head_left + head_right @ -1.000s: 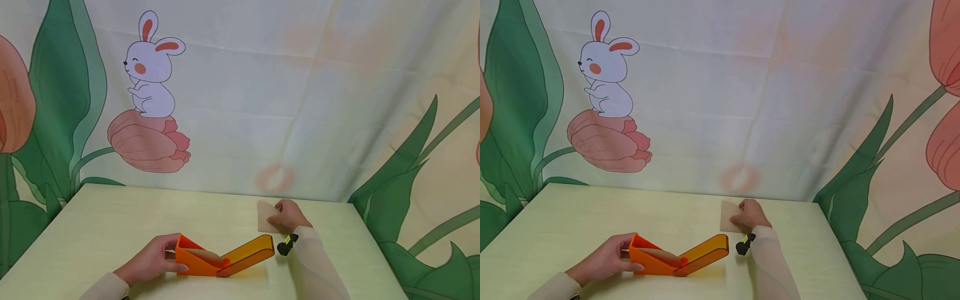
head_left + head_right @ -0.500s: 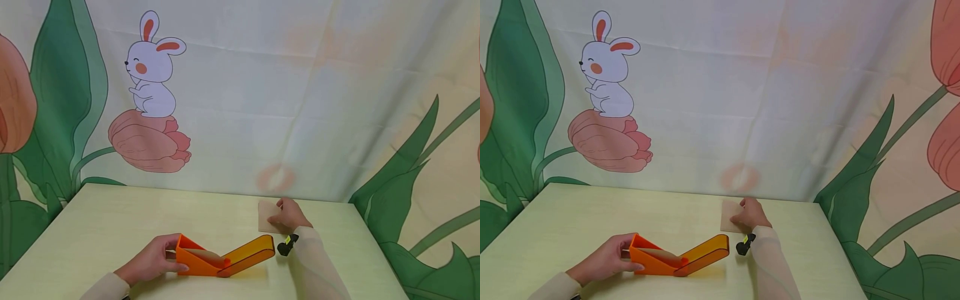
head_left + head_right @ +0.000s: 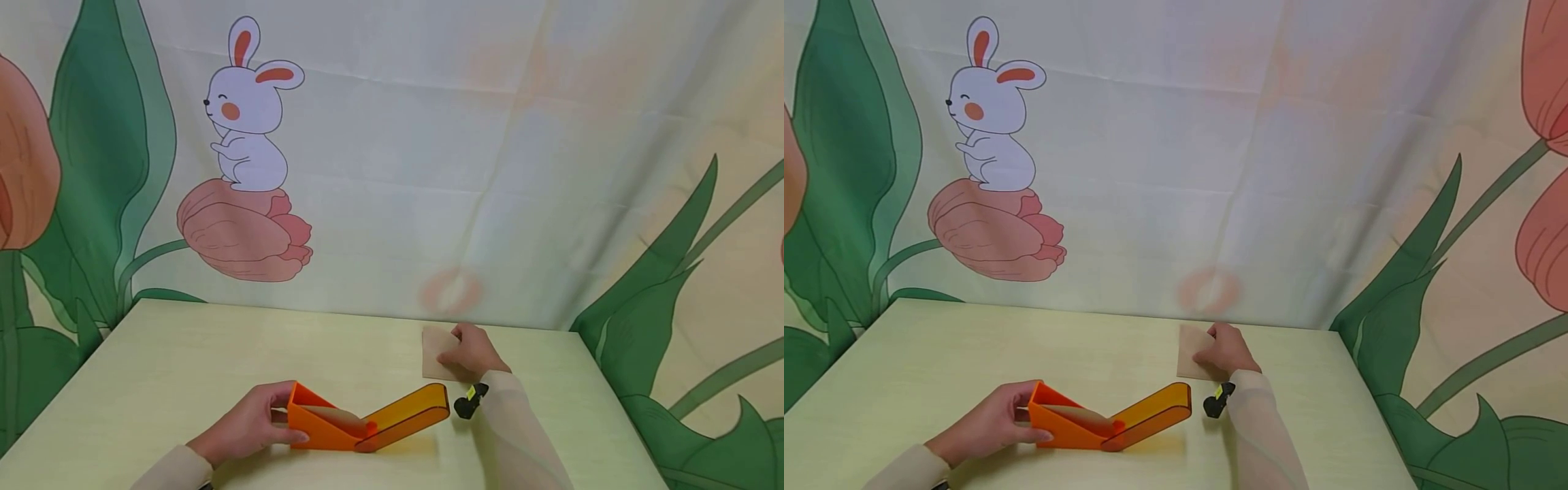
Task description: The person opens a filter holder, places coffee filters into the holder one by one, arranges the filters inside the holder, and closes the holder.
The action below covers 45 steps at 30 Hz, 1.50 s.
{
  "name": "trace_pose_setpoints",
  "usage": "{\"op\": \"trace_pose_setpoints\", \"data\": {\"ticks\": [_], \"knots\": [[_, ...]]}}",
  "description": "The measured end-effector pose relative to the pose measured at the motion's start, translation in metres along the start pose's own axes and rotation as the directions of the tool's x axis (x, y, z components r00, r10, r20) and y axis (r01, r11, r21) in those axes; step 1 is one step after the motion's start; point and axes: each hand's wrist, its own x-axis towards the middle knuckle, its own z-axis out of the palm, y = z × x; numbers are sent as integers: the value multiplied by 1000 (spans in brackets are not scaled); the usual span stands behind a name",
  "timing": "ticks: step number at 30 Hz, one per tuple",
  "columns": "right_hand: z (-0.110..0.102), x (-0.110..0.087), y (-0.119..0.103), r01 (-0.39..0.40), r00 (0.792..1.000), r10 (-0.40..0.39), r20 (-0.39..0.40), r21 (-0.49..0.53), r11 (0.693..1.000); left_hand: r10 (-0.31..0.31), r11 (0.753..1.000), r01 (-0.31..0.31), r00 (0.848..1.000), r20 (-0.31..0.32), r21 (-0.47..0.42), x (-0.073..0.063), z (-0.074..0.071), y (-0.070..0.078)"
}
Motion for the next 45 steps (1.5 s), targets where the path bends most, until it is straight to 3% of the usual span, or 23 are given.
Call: {"op": "trace_pose_setpoints", "data": {"ticks": [17, 27, 36, 45], "knots": [[-3, 1, 2, -23, 1000, 22, 18, 13, 1000, -7, 1000, 7, 1000, 0, 0, 0, 0, 0], [-26, -7, 0, 37, 995, -38, 94, 17, 999, -13, 1000, 13, 1000, -9, 19, 0, 0, 0], [-47, -19, -15, 51, 990, -61, 126, 78, 996, 0, 1000, 0, 1000, 0, 28, 0, -1, 1], [-62, -24, -18, 95, 985, -117, 124, 165, 982, -33, 999, 33, 999, -9, 10, 1, -1, 5]]}}
